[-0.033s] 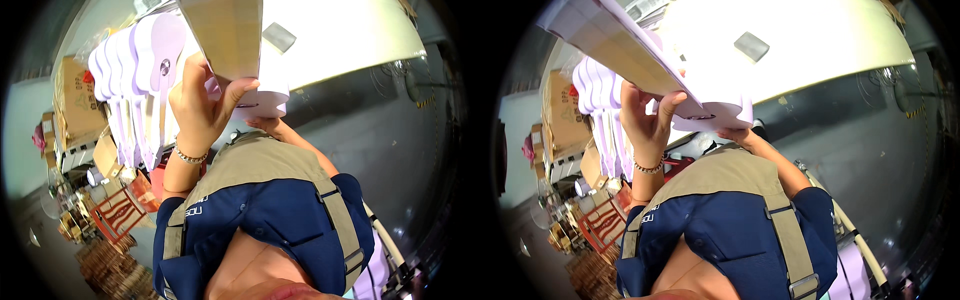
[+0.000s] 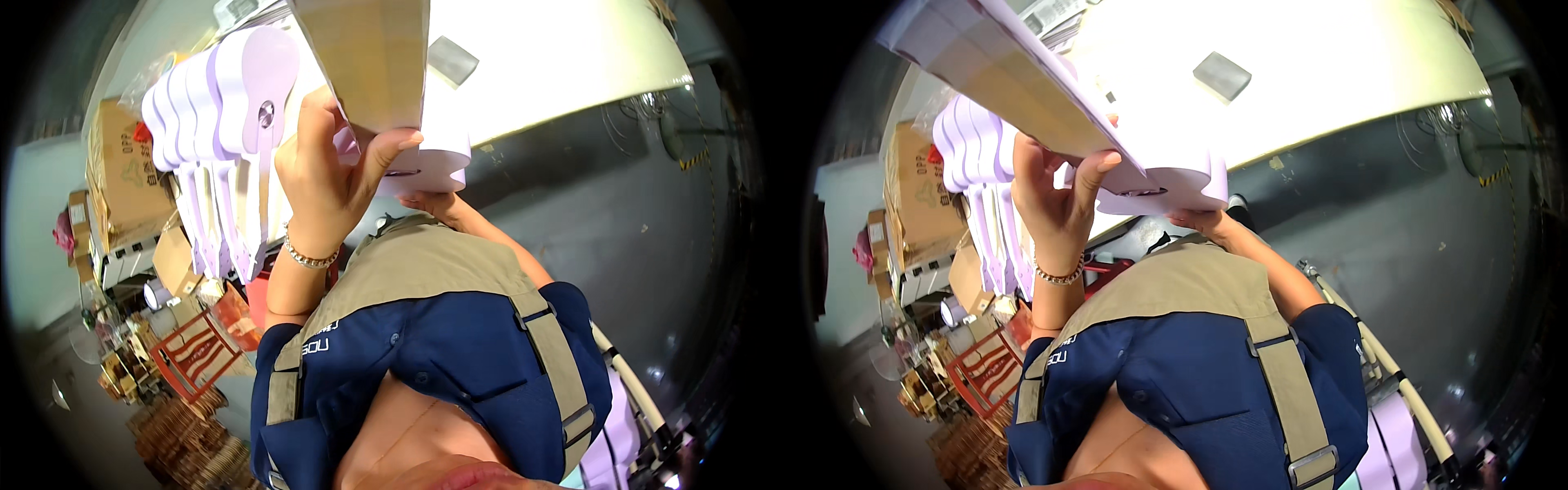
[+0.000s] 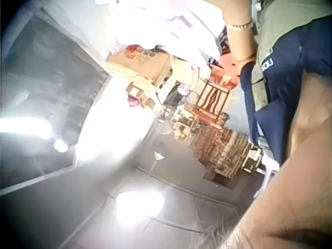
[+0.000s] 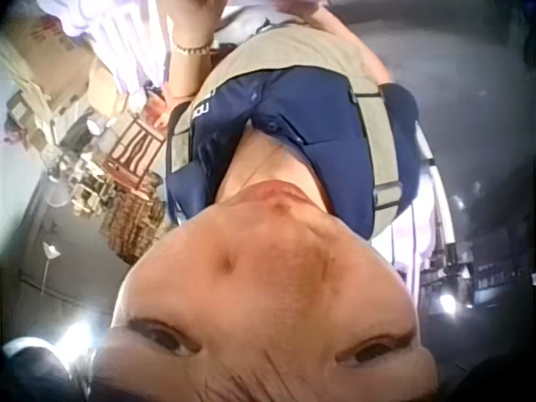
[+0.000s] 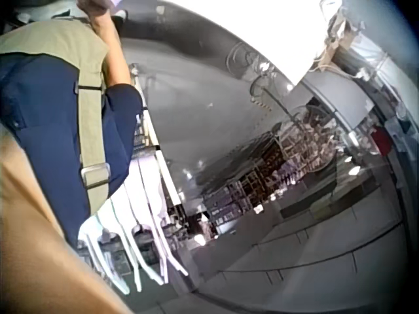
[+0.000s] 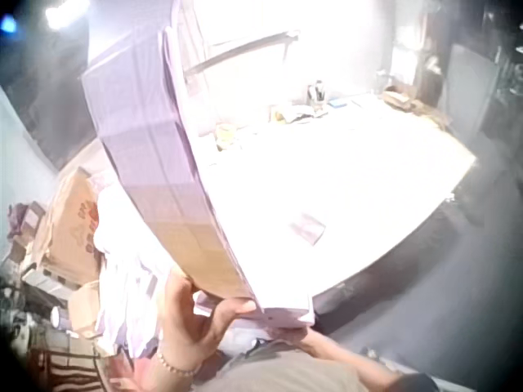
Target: The person repeatedly picks up light purple plastic parts, rubs their surfaces with a small grey abrasive block, and places them back on a table or rack. The person handles the parts one at a time, turning them over to treat different sides.
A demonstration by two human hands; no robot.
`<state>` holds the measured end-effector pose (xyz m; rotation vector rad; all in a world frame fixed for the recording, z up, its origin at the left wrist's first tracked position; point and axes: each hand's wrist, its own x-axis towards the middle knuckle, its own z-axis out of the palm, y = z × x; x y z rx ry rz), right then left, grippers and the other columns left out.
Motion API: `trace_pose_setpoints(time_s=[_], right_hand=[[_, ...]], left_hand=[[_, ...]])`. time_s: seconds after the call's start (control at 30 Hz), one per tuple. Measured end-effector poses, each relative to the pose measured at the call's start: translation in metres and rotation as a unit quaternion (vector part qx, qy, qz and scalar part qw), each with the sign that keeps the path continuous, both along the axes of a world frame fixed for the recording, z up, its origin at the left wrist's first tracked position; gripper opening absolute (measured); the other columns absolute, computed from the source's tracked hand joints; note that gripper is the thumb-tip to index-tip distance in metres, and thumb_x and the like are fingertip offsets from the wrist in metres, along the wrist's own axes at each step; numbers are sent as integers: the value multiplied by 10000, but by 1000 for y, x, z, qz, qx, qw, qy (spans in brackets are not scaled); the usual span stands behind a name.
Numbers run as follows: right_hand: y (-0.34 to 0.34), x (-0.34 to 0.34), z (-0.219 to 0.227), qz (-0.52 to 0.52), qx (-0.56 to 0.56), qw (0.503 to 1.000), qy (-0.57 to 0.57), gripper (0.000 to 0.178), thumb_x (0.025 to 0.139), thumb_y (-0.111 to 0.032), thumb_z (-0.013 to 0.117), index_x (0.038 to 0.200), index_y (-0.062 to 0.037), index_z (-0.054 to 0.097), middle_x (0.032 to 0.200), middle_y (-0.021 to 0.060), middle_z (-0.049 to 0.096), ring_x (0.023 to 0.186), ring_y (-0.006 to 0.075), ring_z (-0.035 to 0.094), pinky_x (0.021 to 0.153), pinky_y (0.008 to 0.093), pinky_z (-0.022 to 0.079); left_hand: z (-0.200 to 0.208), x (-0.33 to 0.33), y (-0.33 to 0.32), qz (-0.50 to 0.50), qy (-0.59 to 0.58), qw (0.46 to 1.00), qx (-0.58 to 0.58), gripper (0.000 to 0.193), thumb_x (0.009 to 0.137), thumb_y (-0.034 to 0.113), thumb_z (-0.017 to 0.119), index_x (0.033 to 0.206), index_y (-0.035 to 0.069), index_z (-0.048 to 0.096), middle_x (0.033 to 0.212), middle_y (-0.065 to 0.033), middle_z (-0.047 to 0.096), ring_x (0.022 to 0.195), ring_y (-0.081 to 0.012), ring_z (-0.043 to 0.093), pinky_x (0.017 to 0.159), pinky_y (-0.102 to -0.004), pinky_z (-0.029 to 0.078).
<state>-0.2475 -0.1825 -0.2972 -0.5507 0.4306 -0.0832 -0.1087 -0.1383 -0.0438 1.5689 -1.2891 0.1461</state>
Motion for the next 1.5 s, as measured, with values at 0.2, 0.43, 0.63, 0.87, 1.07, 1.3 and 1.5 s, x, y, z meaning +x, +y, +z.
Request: trace_pose_setpoints(time_s=[0.2,0.43,0.63,0.87,1.07,1.3,1.5], right_hand=[[-4,0,11,-17,-20,1000,-7,560,687,-109,710,1178,-89,441,1084,48,513,959,185,527,826,314,464],[-26,-6,31,-93,-253,961,70,565,618,-24,738,1126,-44,491,1026,32,535,973,153,474,821,305,417],[-40,10,91,-39,-400,913,62,724,600,-54,768,1225,-44,402,1052,64,531,986,159,499,804,333,444],[-35,38,170,26,-658,752,-38,934,479,-256,816,1281,-84,369,1210,133,463,1137,288,429,983,414,284],[-16,71,175,143,-498,819,-247,906,530,-269,793,1302,-109,348,1274,137,397,1196,307,355,991,403,275],[-9,89,165,72,-603,724,-326,618,633,-243,733,1200,-125,517,1327,145,344,1228,325,306,989,415,266],[-36,101,134,61,-648,730,-207,673,813,-601,393,1267,-107,442,1401,147,231,1274,321,228,1017,425,200]], left_hand=[[1,-2,-6,-22,30,999,1,409,655,196,769,902,-6,512,714,-69,584,582,-126,585,509,-223,450],[-15,18,53,72,185,969,-149,470,875,283,499,1206,22,291,945,-227,578,892,-263,594,767,-350,501],[-54,27,127,325,326,861,-219,564,865,376,497,1225,-1,282,1082,-209,502,1018,-266,512,879,-398,431],[-107,14,223,381,605,606,-349,535,848,462,392,1178,48,470,1160,-99,525,1084,-256,491,917,-403,395],[-178,-20,277,108,811,343,-461,200,855,202,472,942,38,547,948,-56,604,871,-175,578,716,-302,500],[-174,-25,244,349,779,272,-444,113,840,163,483,817,69,542,750,-3,572,669,-162,526,639,-310,460],[-182,-12,274,165,740,488,-433,381,862,248,481,1153,3,459,1158,-123,510,1062,-247,475,928,-425,378]])
